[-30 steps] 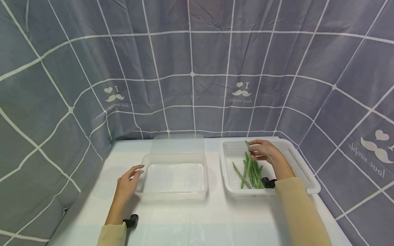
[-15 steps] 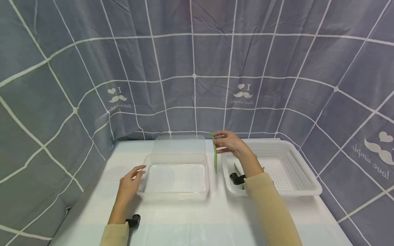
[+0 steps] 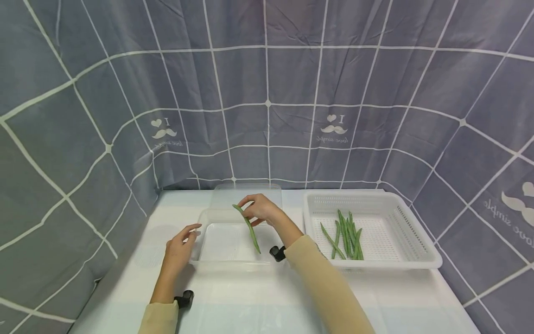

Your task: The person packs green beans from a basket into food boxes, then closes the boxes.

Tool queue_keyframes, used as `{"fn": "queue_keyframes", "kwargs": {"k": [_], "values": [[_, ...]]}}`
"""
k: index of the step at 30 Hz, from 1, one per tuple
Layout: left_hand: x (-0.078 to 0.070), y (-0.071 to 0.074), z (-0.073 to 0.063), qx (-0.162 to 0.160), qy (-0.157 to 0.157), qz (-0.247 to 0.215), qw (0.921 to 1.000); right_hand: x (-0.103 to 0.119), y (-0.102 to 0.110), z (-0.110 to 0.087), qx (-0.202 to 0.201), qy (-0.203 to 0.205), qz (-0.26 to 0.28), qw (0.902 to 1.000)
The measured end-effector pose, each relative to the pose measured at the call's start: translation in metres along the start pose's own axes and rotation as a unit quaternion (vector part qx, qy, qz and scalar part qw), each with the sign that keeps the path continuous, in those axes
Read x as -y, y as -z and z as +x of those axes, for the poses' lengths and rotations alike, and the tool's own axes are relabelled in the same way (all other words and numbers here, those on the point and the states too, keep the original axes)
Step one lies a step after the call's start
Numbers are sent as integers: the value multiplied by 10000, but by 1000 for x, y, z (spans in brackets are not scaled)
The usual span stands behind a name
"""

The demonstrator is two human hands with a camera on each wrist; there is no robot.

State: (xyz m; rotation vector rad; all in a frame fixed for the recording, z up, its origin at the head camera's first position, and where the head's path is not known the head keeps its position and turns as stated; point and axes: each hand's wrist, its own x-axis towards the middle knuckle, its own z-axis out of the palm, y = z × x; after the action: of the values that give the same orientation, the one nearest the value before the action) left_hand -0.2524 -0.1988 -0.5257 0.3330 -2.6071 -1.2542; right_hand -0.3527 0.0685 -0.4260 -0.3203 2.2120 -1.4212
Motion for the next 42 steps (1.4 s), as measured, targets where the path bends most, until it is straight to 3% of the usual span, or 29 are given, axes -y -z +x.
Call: {"fn": "queue_keyframes", "kwargs": {"k": [6, 15, 26, 35, 37, 42], "values": [[-2, 1, -1, 57, -14, -8, 10000, -4, -32, 11, 96, -288, -1027, 9942], [-2, 1, 1, 3, -69, 58, 10000, -7, -56, 21, 259, -439, -2667, 9624], [-1, 1, 0, 9, -75, 66, 9999, -11, -68, 21, 551, -481, -3307, 9409], [-3, 1, 0, 19, -41, 74, 10000, -6, -63, 21, 475, -388, -3101, 9487], [-2, 1, -1, 30, -35, 57, 10000, -3, -56, 19, 480, -327, -2911, 9549], [1, 2, -1, 84, 9, 69, 9999, 10, -21, 7, 338, -232, -1897, 9810]]}}
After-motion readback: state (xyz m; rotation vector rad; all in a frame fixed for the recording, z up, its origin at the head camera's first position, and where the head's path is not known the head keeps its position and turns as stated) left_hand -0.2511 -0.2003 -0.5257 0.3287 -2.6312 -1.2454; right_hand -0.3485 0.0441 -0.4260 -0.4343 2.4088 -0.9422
